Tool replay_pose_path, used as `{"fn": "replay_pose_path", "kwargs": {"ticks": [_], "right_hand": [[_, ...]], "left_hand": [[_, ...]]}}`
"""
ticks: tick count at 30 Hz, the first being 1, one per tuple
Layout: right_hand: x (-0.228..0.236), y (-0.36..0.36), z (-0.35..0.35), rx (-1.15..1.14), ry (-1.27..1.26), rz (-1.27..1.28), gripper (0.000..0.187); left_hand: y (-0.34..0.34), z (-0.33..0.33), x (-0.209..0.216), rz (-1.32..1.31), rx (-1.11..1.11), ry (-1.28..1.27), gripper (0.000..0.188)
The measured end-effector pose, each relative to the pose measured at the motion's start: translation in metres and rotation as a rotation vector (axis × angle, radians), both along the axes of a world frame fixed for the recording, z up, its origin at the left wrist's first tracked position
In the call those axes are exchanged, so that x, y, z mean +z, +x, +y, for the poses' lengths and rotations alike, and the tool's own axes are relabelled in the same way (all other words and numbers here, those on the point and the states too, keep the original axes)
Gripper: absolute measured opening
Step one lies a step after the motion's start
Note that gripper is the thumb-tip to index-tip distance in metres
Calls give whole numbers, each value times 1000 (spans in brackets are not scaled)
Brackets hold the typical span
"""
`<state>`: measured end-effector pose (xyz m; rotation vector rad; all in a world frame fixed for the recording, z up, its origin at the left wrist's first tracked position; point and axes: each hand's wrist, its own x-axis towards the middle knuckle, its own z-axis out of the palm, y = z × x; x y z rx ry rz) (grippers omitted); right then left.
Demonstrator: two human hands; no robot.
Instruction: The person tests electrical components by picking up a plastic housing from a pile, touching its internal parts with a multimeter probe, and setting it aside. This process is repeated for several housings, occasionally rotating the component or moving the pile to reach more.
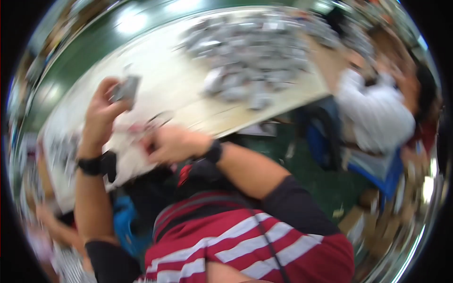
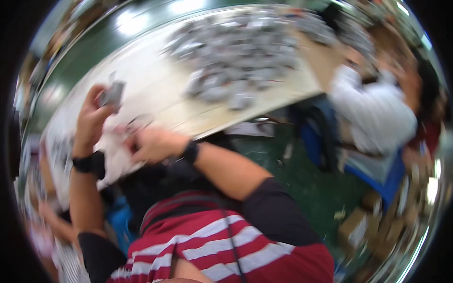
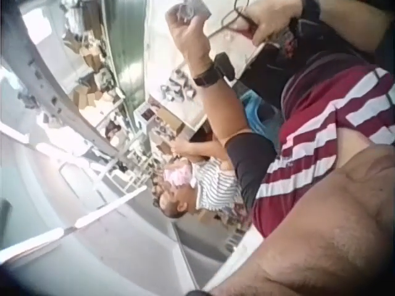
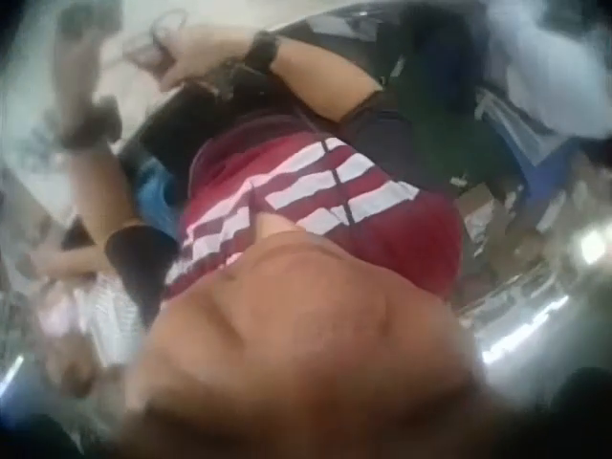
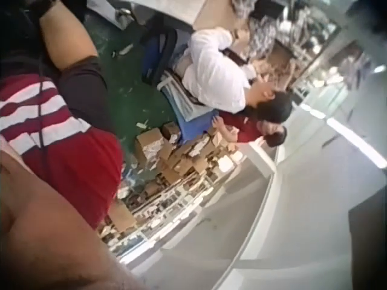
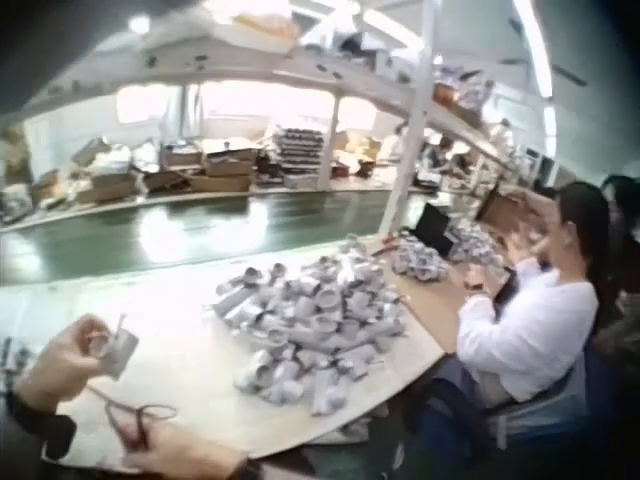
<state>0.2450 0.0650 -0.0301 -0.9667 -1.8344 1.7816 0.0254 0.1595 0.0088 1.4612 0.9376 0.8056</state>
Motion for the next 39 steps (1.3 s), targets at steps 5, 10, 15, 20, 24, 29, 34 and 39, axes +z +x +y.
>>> {"fn": "replay_pose_path", "kwargs": {"ticks": [5, 10, 15, 20, 24, 29, 34, 39], "right_hand": [[-21, -27, -5, -408, -237, 361, 9], [-22, -88, -3, -636, -162, 554, 17], [-24, -113, 1, -626, -47, 412, 18], [-19, -118, -1, -576, 22, 395, 18], [-18, -122, -2, -542, 6, 403, 17], [-18, -132, -3, -483, 2, 291, 17], [-29, -137, 5, -387, 257, 63, 17], [-33, -140, 7, -374, 251, 41, 16]], "left_hand": [[-53, -115, -34, -18, 383, -44, 42], [-68, -173, -51, 426, 564, 419, 39], [-69, -189, -44, 490, 569, 426, 34], [-82, -186, -39, -129, 563, -362, 27], [-85, -184, -32, -441, 563, -602, 25], [-84, -185, -22, -517, 593, -719, 25], [-77, -183, -10, -513, 659, -778, 22], [-76, -185, -14, -243, 599, -596, 22]]}}
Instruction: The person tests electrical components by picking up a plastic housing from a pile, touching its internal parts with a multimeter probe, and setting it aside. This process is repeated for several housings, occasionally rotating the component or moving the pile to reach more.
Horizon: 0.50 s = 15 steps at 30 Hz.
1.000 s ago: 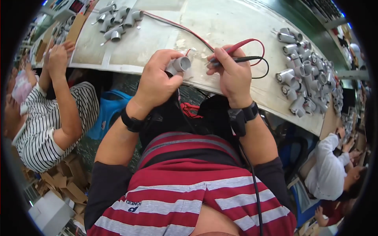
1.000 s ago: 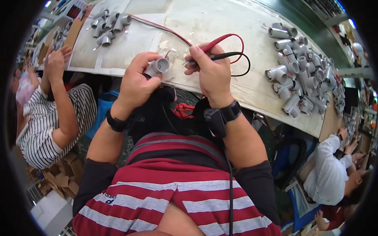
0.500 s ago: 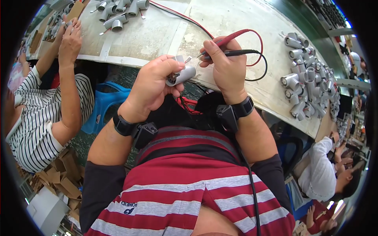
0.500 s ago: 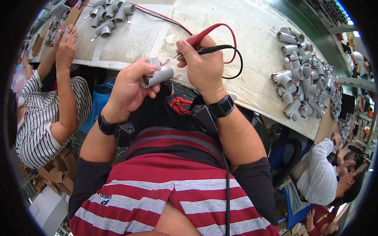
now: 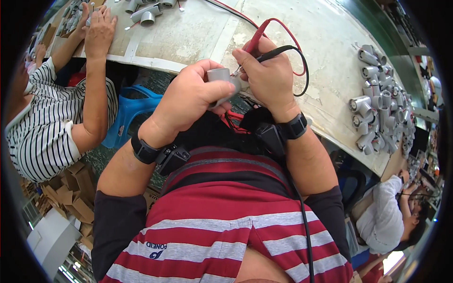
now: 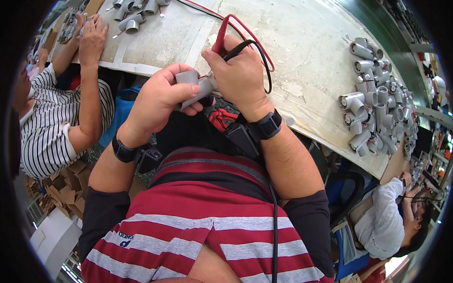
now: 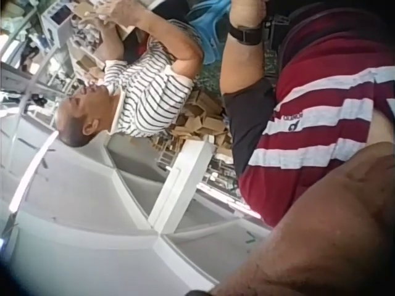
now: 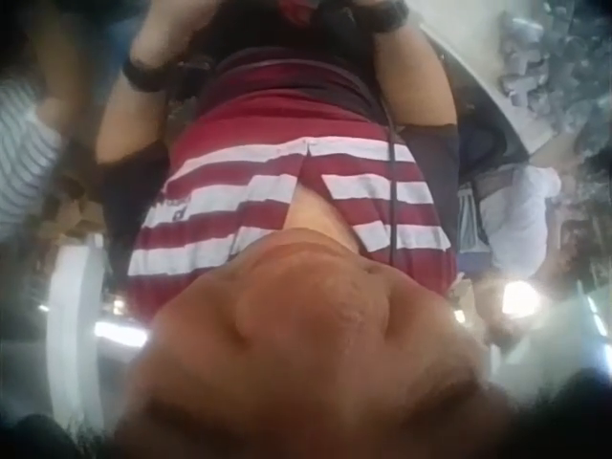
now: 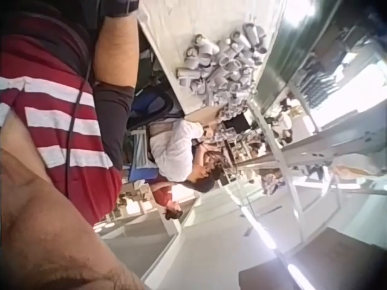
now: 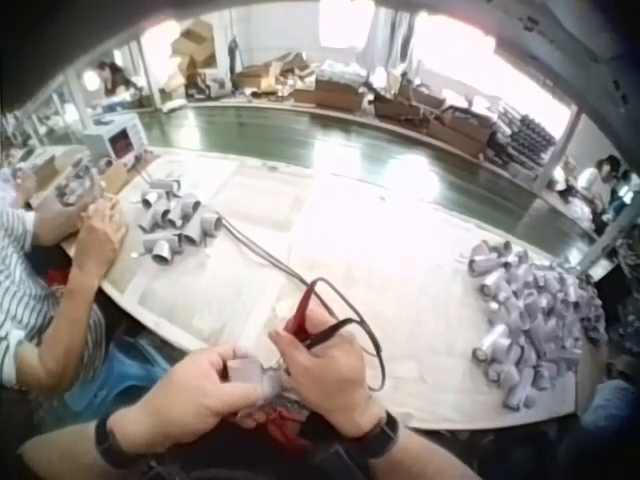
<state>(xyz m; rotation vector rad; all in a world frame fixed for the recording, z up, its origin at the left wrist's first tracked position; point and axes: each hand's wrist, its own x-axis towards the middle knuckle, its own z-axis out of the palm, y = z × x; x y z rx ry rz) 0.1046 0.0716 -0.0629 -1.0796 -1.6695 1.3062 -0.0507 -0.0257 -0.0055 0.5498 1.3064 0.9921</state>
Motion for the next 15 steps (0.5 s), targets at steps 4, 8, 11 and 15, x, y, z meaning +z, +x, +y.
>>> {"fn": "replay_pose_path", "kwargs": {"ticks": [4, 8, 11, 15], "right_hand": [[-2, -1, -1, 18, 30, 9, 15], [-5, 0, 2, 12, 77, -48, 15], [7, -4, 2, 69, 139, -131, 16], [12, -7, 2, 28, 155, -201, 18]], "left_hand": [[-5, 0, -4, 299, -147, 119, 23], [-13, 6, -4, 583, -267, 187, 26], [-17, 8, -4, 760, -379, 283, 28], [-14, 9, -14, 915, -463, 486, 29]]}}
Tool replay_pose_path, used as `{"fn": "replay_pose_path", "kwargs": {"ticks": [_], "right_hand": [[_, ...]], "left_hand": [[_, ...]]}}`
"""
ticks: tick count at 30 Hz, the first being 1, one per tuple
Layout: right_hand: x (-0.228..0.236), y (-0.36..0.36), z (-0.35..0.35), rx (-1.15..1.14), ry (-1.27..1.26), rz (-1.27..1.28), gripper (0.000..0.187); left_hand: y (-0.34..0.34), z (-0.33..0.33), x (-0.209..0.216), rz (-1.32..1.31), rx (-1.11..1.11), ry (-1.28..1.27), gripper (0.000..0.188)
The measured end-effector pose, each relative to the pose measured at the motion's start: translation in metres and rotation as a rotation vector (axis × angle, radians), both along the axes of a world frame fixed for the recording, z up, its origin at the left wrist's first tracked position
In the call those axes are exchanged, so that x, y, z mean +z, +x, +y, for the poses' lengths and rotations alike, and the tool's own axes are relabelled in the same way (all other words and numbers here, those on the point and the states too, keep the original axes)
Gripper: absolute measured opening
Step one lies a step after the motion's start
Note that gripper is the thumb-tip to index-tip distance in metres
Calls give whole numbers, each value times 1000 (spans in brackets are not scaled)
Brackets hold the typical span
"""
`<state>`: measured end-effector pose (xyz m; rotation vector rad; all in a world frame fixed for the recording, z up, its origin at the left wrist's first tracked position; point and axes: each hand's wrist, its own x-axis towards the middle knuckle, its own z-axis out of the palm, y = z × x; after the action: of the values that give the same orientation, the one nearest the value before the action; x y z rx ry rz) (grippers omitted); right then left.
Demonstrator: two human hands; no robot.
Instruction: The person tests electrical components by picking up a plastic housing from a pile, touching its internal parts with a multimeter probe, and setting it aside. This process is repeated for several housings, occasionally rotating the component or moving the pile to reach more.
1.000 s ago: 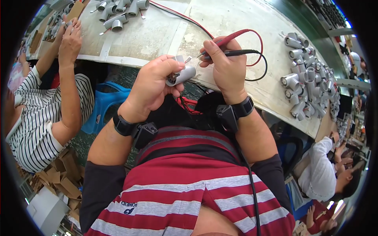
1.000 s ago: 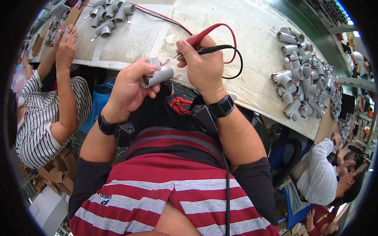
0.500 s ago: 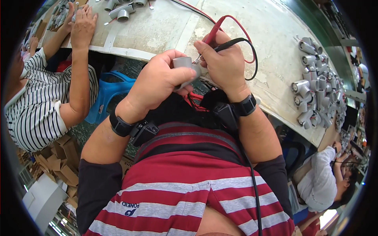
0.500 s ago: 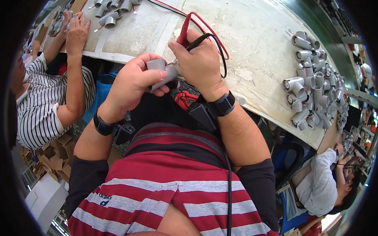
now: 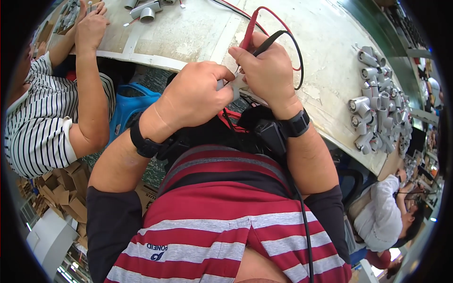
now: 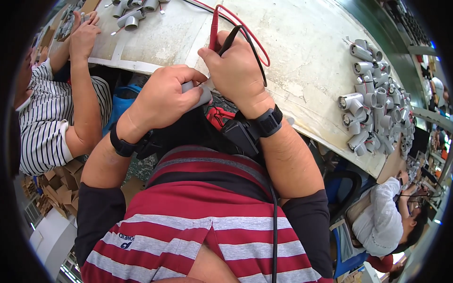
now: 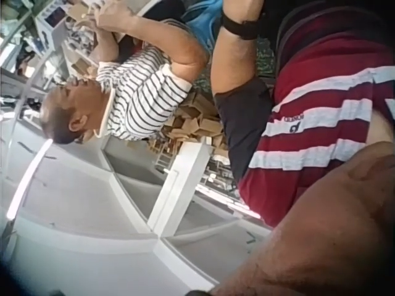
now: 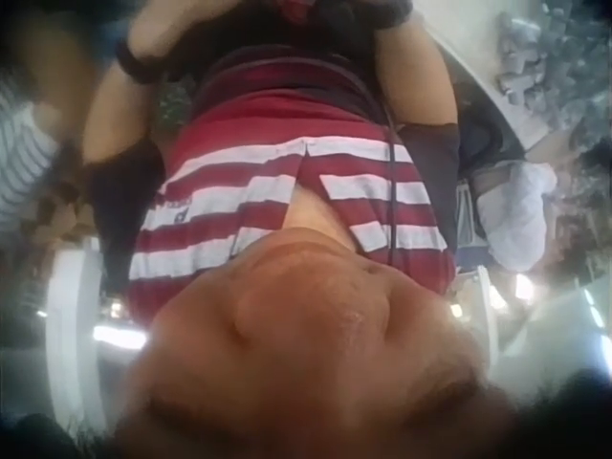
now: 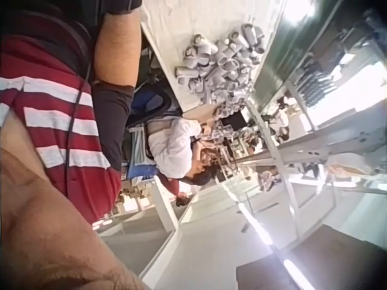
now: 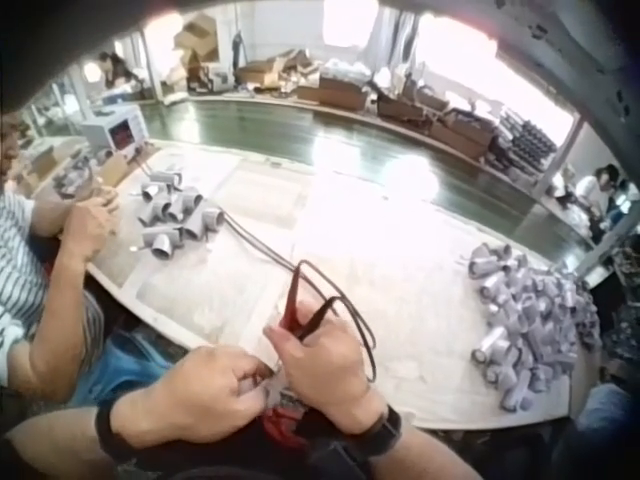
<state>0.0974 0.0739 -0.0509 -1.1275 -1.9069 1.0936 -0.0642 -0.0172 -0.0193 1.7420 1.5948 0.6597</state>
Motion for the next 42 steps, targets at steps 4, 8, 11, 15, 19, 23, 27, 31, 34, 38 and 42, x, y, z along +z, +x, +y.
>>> {"fn": "replay_pose_path", "kwargs": {"ticks": [4, 8, 11, 15, 19, 23, 27, 31, 34, 38, 42], "right_hand": [[-1, 1, 4, -12, -124, 0, 18], [-9, -1, 0, -73, -142, 81, 19], [-11, -3, -11, -121, -128, 112, 19], [-8, -5, -13, -152, -128, 116, 19], [2, -9, -4, -114, -182, 41, 18], [4, -9, 2, -84, -215, -10, 18], [1, -10, -4, -101, -215, -4, 18], [-3, -5, -16, -118, -171, 82, 16], [-6, -4, -18, -112, -157, 125, 16], [-12, -2, -20, -101, -156, 131, 16], [-12, -2, -20, -95, -124, 122, 15]], "left_hand": [[5, -3, 2, 70, -4, 58, 30], [4, -3, 1, 65, 14, 43, 31], [4, -5, 1, -30, 72, -17, 33], [8, -4, 2, -127, 111, -42, 30], [6, -5, -3, -133, 96, -24, 30], [4, -5, -2, -131, 85, -73, 33], [2, -7, -6, -155, 80, -36, 32], [0, -7, -8, -201, 102, -83, 31], [-4, -7, -14, -202, 90, -56, 33], [-5, -13, -11, -289, 181, -131, 37], [-1, -23, -14, -485, 305, -181, 46]]}}
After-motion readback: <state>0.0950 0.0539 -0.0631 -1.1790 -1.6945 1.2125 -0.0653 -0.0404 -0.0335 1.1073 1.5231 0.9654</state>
